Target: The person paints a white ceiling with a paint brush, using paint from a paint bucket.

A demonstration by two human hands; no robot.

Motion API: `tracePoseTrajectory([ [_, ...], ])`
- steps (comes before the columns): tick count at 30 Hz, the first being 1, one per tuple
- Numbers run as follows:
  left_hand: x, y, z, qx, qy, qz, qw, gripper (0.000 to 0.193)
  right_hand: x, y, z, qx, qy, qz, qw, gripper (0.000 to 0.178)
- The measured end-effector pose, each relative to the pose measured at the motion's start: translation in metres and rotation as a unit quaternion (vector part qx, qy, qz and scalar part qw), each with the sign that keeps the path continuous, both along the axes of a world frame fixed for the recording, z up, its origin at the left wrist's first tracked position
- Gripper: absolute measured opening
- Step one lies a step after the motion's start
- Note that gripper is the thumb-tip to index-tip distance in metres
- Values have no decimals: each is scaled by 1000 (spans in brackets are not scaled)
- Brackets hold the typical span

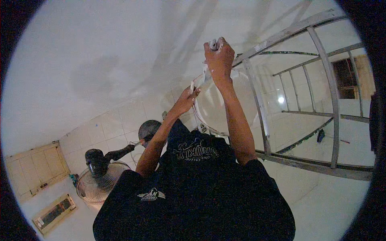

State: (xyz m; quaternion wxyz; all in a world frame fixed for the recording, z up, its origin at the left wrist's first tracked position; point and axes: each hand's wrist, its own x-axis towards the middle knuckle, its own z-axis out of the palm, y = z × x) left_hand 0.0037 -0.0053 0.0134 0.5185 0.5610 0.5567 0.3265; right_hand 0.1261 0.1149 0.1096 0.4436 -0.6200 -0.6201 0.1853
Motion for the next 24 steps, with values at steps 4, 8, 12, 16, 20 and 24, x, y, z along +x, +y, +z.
tracePoseTrajectory([
  [4, 0, 2, 3, -21, -19, -35, 999, 35, 1, 0, 15, 48, 53, -4, 997, 26],
  [8, -4, -4, -14, 60, -76, 5, 995, 40, 9, -5, 35, 94, 25, -20, 995, 29],
  [12, -7, 1, -24, 92, -79, -24, 992, 41, 26, -27, 59, 29, 144, -43, 988, 28],
  [16, -7, 7, -31, 32, -56, -33, 997, 39, 38, -38, 37, -31, 499, 2, 866, 24],
  [20, 3, 1, -11, 120, -62, 33, 990, 37, 43, -58, -7, -90, 614, 38, 783, 34],
  [24, -12, 11, -29, -52, 16, -109, 993, 41, 24, -69, -27, -215, 647, 157, 715, 39],
])
